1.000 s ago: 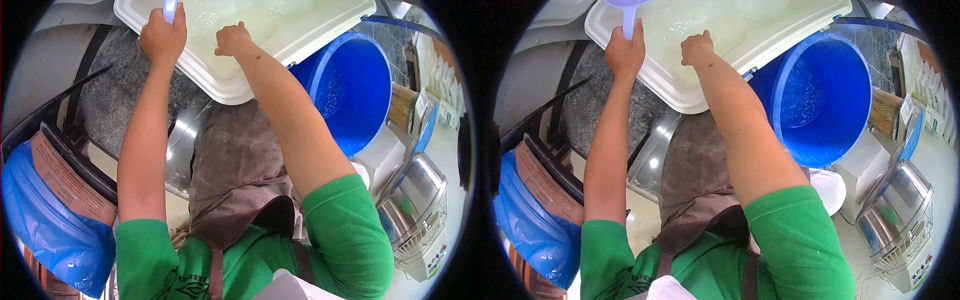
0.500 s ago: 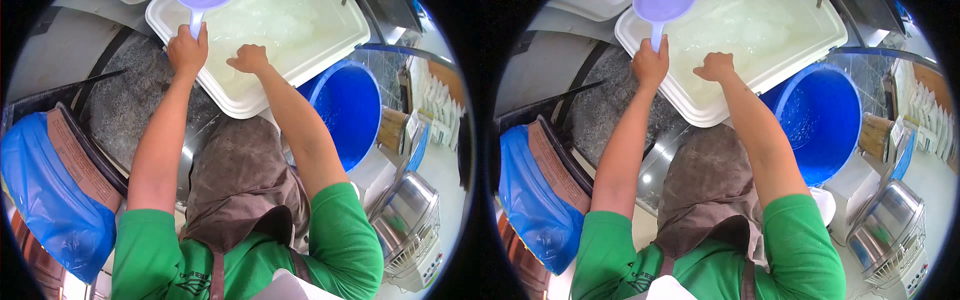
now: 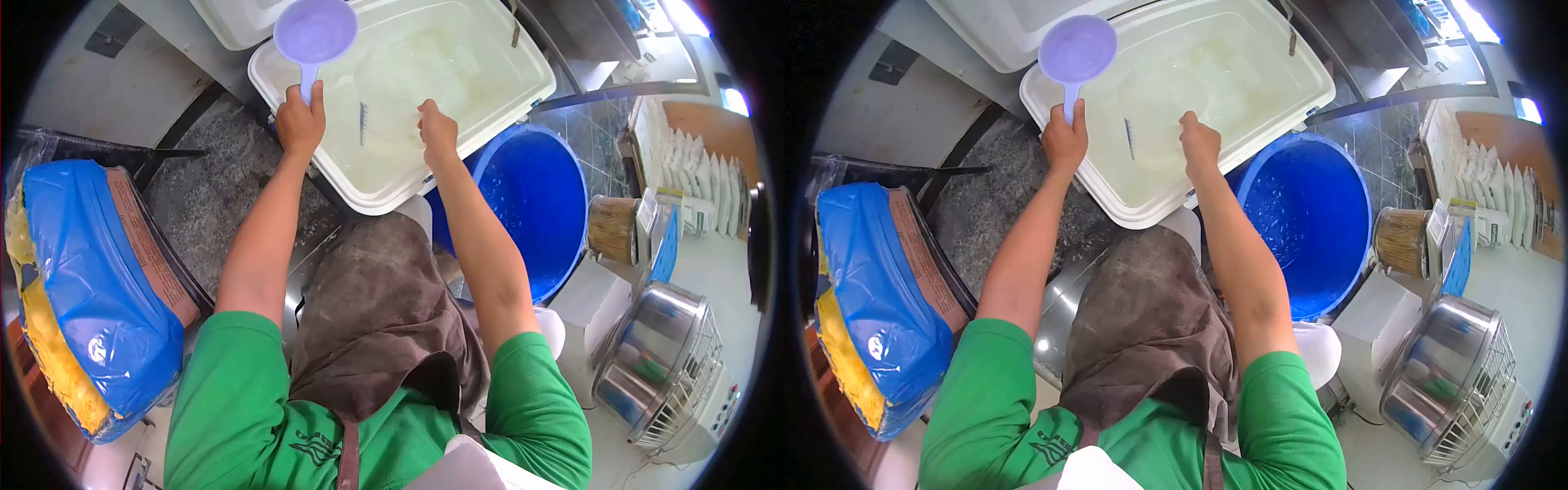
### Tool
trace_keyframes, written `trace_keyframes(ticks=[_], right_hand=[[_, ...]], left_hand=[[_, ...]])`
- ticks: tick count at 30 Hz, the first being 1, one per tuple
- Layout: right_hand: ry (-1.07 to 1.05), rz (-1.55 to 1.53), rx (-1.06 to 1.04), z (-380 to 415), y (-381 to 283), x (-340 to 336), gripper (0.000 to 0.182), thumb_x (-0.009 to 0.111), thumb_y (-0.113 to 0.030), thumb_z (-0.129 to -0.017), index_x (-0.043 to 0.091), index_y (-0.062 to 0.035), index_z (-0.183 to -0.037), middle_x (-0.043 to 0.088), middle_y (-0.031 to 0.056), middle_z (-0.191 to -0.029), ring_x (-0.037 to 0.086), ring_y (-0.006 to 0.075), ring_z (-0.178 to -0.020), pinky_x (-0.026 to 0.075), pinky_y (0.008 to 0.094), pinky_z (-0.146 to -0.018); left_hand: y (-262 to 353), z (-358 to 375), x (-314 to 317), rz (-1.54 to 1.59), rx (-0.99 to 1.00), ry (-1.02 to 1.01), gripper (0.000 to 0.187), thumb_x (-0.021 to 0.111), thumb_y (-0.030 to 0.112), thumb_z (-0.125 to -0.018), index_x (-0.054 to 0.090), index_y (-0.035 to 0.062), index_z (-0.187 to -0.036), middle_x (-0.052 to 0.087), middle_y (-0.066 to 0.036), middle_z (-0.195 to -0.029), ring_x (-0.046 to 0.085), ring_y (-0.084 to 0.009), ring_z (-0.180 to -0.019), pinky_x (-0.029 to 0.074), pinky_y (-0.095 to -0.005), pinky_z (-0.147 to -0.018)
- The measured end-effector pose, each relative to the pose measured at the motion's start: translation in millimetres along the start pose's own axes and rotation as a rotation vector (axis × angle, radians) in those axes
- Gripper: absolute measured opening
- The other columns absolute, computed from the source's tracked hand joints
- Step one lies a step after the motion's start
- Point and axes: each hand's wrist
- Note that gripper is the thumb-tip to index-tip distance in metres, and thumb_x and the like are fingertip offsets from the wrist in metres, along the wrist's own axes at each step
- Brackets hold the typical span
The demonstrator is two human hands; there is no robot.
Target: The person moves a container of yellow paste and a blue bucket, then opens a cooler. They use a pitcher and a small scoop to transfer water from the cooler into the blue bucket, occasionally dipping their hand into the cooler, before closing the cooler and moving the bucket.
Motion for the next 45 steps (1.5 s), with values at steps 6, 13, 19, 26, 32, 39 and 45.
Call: trace_keyframes(ticks=[6, 13, 19, 26, 32, 39, 45], right_hand=[[0.063, -0.237, -0.136, 56, -63, -66, 0.025, 0.064, -0.027, -0.077, 0.057, -0.0049, -0.067, 0.046, 0.0026, -0.058, 0.038, 0.0126, -0.052, 0.028, 0.03, -0.051], [0.055, -0.324, -0.296, 114, -106, -131, 0.029, 0.065, -0.026, -0.079, 0.052, -0.0075, -0.06, 0.041, 0.0002, -0.054, 0.037, 0.0113, -0.05, 0.025, 0.0296, -0.049], [0.098, -0.286, -0.303, 131, -88, -153, 0.028, 0.064, -0.025, -0.082, 0.054, -0.0072, -0.062, 0.042, -0.0004, -0.056, 0.037, 0.0092, -0.051, 0.025, 0.0278, -0.049], [0.044, -0.27, -0.326, 130, -78, -164, 0.032, 0.063, -0.027, -0.084, 0.053, -0.0077, -0.061, 0.041, -0.0025, -0.057, 0.035, 0.0082, -0.051, 0.024, 0.0279, -0.048], [0.007, -0.187, -0.348, 118, -72, -164, 0.035, 0.062, -0.031, -0.088, 0.054, -0.0091, -0.061, 0.041, -0.0036, -0.056, 0.033, 0.0071, -0.05, 0.023, 0.0267, -0.047], [-0.005, -0.171, -0.364, 118, -74, -165, 0.04, 0.065, -0.035, -0.083, 0.054, -0.0058, -0.058, 0.047, -0.0026, -0.058, 0.039, 0.0073, -0.052, 0.028, 0.0275, -0.047], [0.001, -0.127, -0.362, 113, -70, -166, 0.041, 0.064, -0.037, -0.083, 0.057, -0.0042, -0.06, 0.047, -0.0025, -0.058, 0.04, 0.0076, -0.053, 0.03, 0.0274, -0.048]], left_hand=[[0, -1, 2, -0.074, 0.029, -0.027, 0.05, 0.049, 0.051, -0.094, 0.06, 0.0028, -0.094, 0.065, -0.02, -0.07, 0.064, -0.0411, -0.07, 0.047, -0.0519, -0.065], [6, 0, -3, -0.21, 0.05, -0.121, 0.05, 0.049, 0.054, -0.093, 0.063, 0.0054, -0.093, 0.066, -0.02, -0.071, 0.065, -0.0407, -0.074, 0.048, -0.0515, -0.068], [16, 2, -10, -0.248, 0.089, -0.143, 0.051, 0.049, 0.055, -0.093, 0.063, 0.0058, -0.092, 0.066, -0.021, -0.075, 0.065, -0.0418, -0.078, 0.048, -0.052, -0.071], [13, -5, -5, -0.143, 0.127, -0.132, 0.05, 0.052, 0.051, -0.093, 0.062, 0.0025, -0.091, 0.066, -0.022, -0.076, 0.064, -0.0416, -0.076, 0.048, -0.0501, -0.071], [41, -12, -26, 0.207, 0.049, -0.156, 0.049, 0.059, 0.047, -0.093, 0.06, -0.0022, -0.087, 0.056, -0.005, -0.059, 0.055, -0.0156, -0.05, 0.044, -0.0314, -0.05], [158, 3, -126, 0.355, 0.112, -0.229, 0.044, 0.06, 0.042, -0.093, 0.062, -0.0008, -0.087, 0.059, -0.004, -0.062, 0.054, -0.012, -0.057, 0.043, -0.0287, -0.056], [220, 17, -166, 0.208, 0.432, -0.215, 0.042, 0.06, 0.041, -0.094, 0.062, -0.0012, -0.092, 0.06, -0.009, -0.061, 0.057, -0.0181, -0.054, 0.044, -0.0333, -0.054]])
Point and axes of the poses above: each hand's wrist, its own z-axis away from the middle knuckle, its own x-axis out of the palm, y = z × x
